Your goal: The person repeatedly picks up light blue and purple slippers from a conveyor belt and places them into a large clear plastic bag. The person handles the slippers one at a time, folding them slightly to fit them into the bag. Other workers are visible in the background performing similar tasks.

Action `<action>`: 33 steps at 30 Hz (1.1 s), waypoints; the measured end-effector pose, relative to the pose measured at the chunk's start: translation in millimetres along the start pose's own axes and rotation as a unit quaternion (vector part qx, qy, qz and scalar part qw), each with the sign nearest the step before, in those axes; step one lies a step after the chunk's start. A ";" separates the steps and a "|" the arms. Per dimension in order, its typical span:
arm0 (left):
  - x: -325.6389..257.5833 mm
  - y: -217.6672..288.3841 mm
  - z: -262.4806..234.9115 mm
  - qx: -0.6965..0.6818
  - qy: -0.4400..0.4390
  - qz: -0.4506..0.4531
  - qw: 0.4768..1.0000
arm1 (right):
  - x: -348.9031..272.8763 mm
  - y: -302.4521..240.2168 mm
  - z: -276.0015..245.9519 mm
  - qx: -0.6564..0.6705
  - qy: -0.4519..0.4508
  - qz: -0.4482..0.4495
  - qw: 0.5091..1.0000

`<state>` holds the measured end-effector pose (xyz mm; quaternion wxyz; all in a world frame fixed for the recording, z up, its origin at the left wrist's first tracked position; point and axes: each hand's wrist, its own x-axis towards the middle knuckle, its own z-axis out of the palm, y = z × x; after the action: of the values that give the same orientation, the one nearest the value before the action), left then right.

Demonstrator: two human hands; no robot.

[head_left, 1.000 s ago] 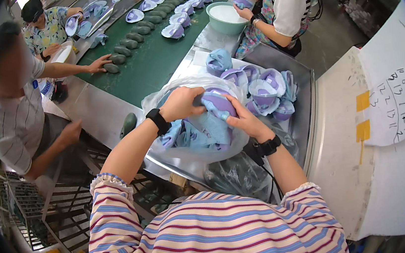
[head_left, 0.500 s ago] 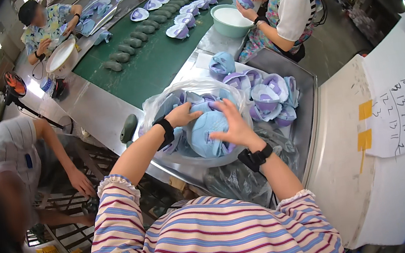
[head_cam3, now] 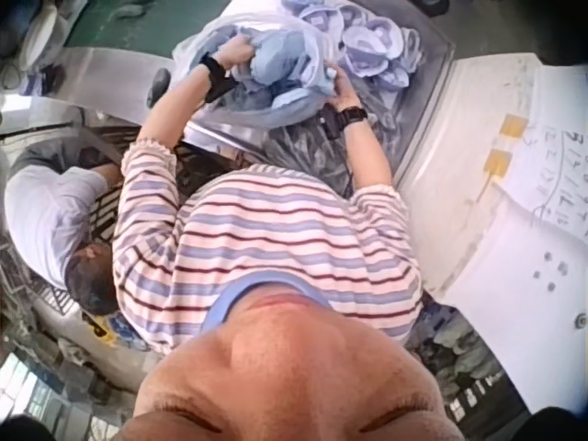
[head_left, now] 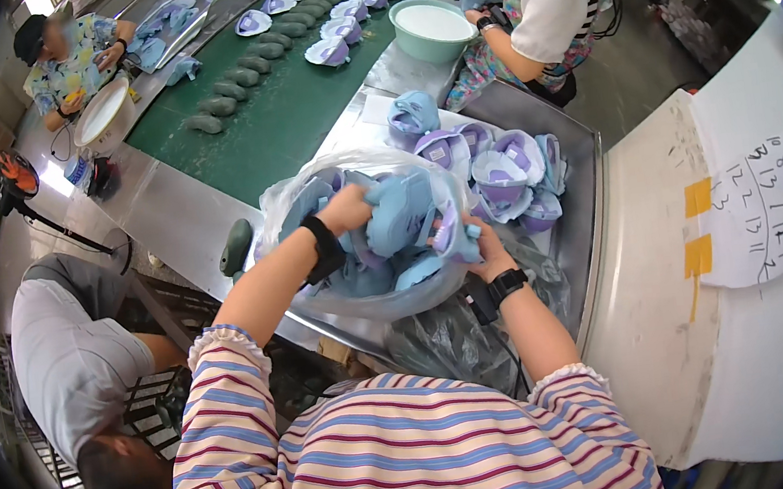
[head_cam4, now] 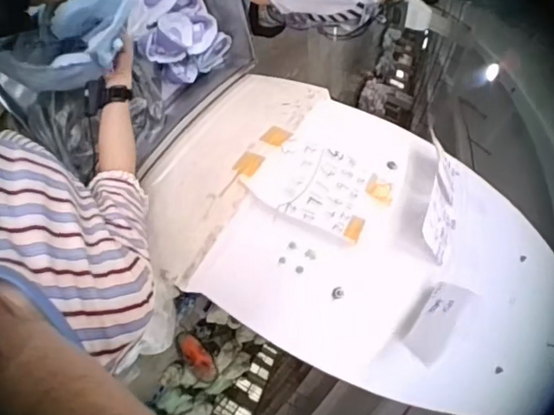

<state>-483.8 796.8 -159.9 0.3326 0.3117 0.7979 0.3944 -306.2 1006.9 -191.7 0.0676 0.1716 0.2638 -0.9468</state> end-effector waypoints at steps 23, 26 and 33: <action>-63.6 -13.7 -32.3 -0.522 0.247 -0.017 0.816 | 9.7 31.0 124.6 -0.172 0.057 -0.207 0.961; -91.3 22.1 -43.9 -0.038 0.231 0.181 0.955 | 14.5 40.3 110.3 -0.070 -0.029 -0.148 0.986; -115.1 -4.4 -87.3 -0.276 0.164 0.120 0.940 | 11.4 -13.1 106.5 -0.154 -0.152 -0.085 0.973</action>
<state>-485.4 670.2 -89.9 0.2204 0.2324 0.6581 0.6815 -350.4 962.0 -104.2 0.0520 -0.0098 0.4062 -0.9122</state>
